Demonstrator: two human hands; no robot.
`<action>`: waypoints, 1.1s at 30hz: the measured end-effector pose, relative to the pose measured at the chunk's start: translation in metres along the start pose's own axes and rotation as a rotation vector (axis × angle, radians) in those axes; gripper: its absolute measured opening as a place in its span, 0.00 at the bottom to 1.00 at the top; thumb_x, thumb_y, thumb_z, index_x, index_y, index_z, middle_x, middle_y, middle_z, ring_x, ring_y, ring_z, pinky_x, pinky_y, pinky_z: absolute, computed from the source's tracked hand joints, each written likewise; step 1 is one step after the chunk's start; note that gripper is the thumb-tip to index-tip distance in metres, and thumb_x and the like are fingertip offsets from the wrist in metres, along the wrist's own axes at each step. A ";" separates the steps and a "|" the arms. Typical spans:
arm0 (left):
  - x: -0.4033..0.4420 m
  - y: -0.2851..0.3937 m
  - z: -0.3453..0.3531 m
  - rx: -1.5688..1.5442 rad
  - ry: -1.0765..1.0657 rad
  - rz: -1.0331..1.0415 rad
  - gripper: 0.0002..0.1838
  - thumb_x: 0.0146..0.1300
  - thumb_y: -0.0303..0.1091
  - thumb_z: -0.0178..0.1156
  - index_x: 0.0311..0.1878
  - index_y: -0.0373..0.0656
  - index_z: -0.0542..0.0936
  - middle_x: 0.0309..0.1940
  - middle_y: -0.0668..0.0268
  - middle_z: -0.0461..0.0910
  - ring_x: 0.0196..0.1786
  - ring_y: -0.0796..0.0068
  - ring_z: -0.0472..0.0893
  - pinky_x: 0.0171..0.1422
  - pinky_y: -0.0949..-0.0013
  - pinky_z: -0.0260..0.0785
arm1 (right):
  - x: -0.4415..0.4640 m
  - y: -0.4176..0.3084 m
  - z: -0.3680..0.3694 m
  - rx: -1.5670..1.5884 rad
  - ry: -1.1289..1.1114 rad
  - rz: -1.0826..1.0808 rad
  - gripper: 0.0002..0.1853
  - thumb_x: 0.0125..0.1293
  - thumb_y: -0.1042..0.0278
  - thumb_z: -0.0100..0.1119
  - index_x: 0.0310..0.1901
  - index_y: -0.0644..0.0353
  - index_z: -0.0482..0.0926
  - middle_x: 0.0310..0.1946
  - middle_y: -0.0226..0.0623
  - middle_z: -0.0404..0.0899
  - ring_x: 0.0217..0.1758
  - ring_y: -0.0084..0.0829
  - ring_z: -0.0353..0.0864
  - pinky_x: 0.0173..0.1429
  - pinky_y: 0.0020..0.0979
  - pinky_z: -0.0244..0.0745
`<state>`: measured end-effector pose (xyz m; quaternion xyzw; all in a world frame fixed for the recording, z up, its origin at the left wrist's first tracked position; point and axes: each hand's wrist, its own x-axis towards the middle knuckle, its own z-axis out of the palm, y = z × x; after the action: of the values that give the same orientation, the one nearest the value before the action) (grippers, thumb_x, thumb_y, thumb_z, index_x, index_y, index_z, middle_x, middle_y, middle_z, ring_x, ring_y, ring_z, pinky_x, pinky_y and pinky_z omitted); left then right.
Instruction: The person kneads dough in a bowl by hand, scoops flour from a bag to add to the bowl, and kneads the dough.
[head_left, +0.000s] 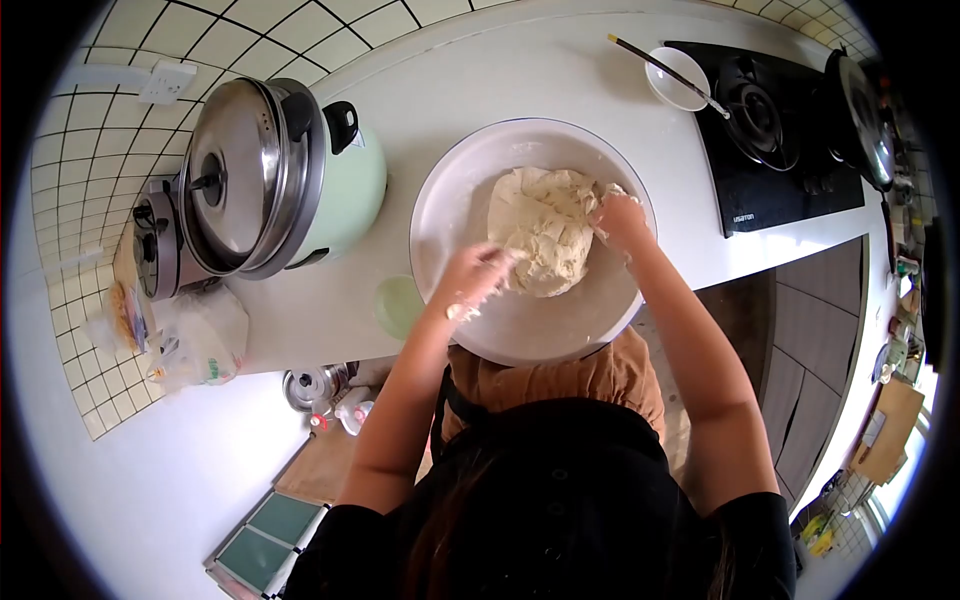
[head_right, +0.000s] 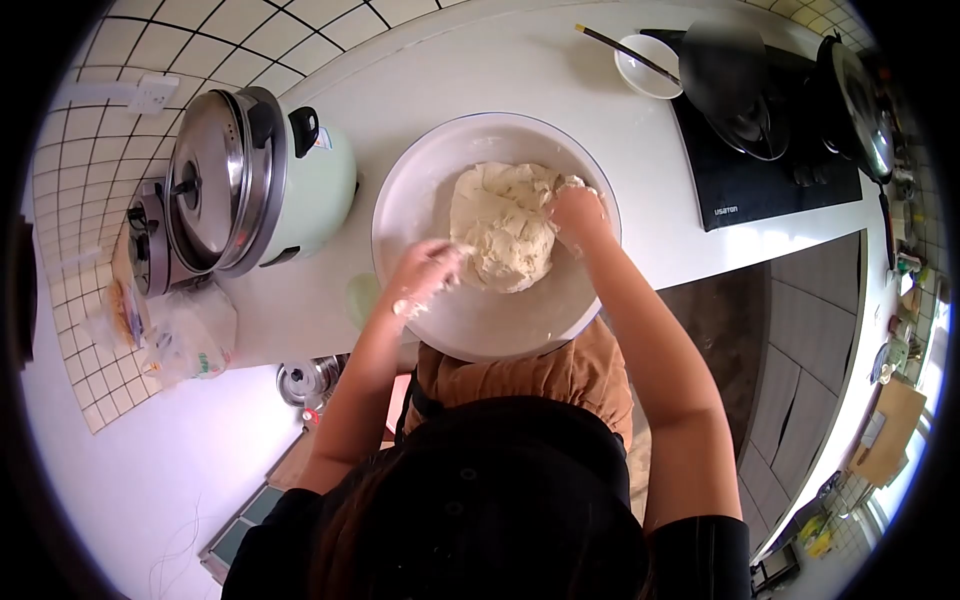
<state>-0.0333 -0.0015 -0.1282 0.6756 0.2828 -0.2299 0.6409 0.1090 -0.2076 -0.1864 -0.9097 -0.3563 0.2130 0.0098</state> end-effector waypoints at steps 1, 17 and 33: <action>0.000 0.001 0.012 0.011 -0.142 -0.030 0.14 0.63 0.42 0.56 0.34 0.39 0.80 0.18 0.69 0.75 0.20 0.83 0.73 0.23 0.78 0.63 | 0.005 0.004 0.024 0.090 0.049 -0.010 0.09 0.50 0.75 0.55 0.31 0.51 0.82 0.29 0.41 0.77 0.35 0.41 0.79 0.38 0.38 0.73; 0.076 -0.003 0.047 -0.250 -0.052 -0.266 0.10 0.59 0.35 0.57 0.34 0.36 0.78 0.25 0.63 0.79 0.24 0.74 0.78 0.29 0.73 0.70 | 0.043 -0.028 0.029 1.069 0.189 0.688 0.21 0.48 0.58 0.68 0.33 0.72 0.79 0.33 0.52 0.81 0.38 0.46 0.81 0.42 0.37 0.76; -0.040 0.011 -0.025 -0.627 -0.296 -0.182 0.12 0.64 0.40 0.52 0.39 0.40 0.76 0.35 0.67 0.79 0.39 0.70 0.80 0.41 0.65 0.71 | -0.037 -0.107 -0.019 0.093 0.350 -0.356 0.13 0.50 0.71 0.56 0.39 0.64 0.78 0.41 0.42 0.78 0.48 0.36 0.77 0.48 0.31 0.73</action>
<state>-0.0564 0.0198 -0.0909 0.3775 0.3026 -0.2834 0.8280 0.0234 -0.1488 -0.1367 -0.8543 -0.4935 0.0633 0.1507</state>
